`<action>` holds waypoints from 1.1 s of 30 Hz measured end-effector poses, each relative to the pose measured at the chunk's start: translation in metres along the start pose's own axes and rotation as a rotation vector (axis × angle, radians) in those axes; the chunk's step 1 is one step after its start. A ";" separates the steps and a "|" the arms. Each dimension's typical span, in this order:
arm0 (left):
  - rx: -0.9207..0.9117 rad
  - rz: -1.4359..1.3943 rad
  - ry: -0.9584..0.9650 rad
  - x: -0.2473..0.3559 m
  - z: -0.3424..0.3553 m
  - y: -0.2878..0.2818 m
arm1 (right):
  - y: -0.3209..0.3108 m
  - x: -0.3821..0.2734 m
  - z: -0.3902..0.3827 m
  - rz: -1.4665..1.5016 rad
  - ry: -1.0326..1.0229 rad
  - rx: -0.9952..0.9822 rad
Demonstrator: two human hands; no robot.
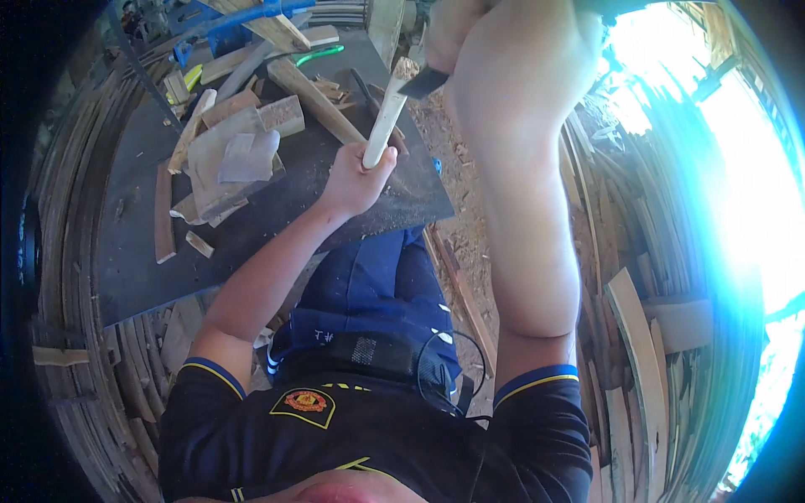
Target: The person uses a hand file to shape a small wooden stick held in the left hand, repeatedly filing its edges and ends. The person rotates the stick to work different sides and occasionally pauses to inspect the surface. The finished stick is not shown being placed anywhere.
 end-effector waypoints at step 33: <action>-0.029 -0.007 -0.043 -0.006 0.006 0.004 | -0.012 0.042 -0.015 -0.013 0.009 0.039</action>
Point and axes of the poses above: each hand's wrist, its own z-axis towards the middle knuckle, its own y-axis out of the palm, x = y × z, the point moved 8 cm from there along z, towards the middle knuckle, and after that the axes turned 6 degrees about -x, right-handed, at the moved point
